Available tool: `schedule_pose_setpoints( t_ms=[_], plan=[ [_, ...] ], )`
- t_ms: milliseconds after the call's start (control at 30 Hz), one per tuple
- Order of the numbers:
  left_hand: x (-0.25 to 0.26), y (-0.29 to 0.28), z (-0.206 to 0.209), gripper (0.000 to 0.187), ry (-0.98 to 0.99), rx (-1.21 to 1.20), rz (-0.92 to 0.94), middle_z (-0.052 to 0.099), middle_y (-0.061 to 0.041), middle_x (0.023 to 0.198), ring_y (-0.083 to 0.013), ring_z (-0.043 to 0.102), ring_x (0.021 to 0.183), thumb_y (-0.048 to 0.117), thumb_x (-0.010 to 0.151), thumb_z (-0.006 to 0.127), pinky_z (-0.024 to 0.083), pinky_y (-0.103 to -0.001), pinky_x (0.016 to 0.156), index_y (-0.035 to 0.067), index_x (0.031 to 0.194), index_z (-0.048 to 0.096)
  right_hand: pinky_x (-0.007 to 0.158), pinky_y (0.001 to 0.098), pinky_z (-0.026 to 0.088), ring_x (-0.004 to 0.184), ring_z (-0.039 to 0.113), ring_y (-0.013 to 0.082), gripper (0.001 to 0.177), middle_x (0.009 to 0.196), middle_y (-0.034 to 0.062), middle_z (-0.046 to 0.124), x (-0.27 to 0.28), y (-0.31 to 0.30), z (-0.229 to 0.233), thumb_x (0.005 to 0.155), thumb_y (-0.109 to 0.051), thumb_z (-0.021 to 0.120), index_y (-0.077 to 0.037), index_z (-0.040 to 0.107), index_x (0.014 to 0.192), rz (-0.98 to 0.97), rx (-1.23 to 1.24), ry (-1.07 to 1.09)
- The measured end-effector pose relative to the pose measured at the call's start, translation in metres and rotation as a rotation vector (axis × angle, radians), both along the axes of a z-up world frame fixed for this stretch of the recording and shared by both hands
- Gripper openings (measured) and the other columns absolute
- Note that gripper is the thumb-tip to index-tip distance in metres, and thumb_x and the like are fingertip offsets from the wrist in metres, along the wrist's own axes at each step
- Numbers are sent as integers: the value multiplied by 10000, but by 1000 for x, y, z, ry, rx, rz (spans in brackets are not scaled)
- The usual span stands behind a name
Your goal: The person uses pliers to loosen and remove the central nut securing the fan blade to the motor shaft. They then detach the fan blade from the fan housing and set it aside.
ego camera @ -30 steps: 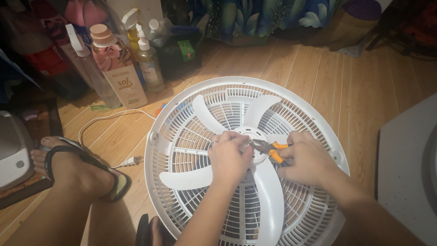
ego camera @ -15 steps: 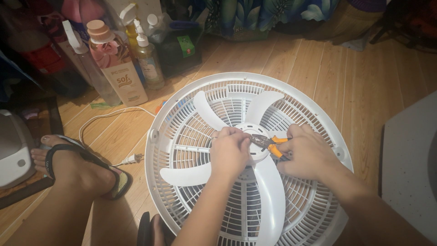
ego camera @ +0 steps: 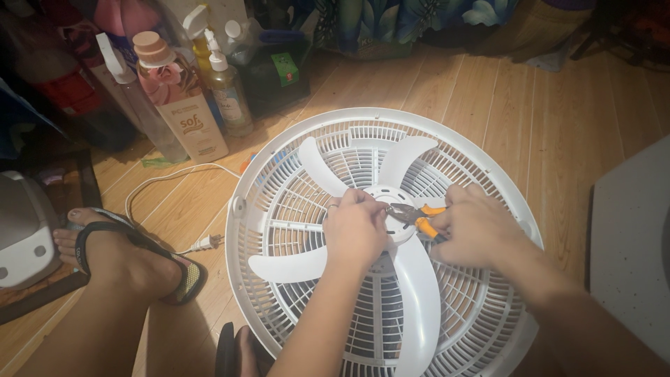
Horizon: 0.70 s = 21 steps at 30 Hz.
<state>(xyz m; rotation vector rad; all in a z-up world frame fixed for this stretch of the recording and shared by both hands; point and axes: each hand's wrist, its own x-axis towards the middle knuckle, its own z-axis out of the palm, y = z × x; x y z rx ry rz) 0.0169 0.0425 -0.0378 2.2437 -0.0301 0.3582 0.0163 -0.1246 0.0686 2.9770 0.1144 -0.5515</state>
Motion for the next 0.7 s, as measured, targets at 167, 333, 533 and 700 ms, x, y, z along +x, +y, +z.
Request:
schedule_pose_setpoints(
  t_ms=[167,333,533,700],
  plan=[
    [1,-1,-1,119,2,7,-1,665,26,1023,-293,582,1040,178,802,758,486,-450,897,208,888,834,1058,314,433,1201,480,179,327,1140,-20,543,1,0,3,629,-394,821,-234,814,914,20,-51,10],
    [2,-1,0,124,11,33,-4,664,30,1026,-292,582,1054,186,808,758,451,-482,932,216,901,835,1019,323,452,1185,486,181,283,1090,-1,554,2,4,2,636,-397,819,-169,761,793,35,-82,37],
    [3,1,3,145,85,60,-15,647,23,1056,-298,573,1072,189,807,758,424,-508,951,232,923,833,941,351,490,1087,564,204,228,991,9,602,2,4,2,622,-329,794,-131,742,722,22,39,-30],
    [4,0,4,158,88,84,-16,655,24,1050,-305,594,1040,183,810,750,432,-507,955,238,932,833,877,397,548,961,691,265,350,931,90,714,3,3,2,630,-324,807,-70,712,851,-28,89,-48]
  ],
)
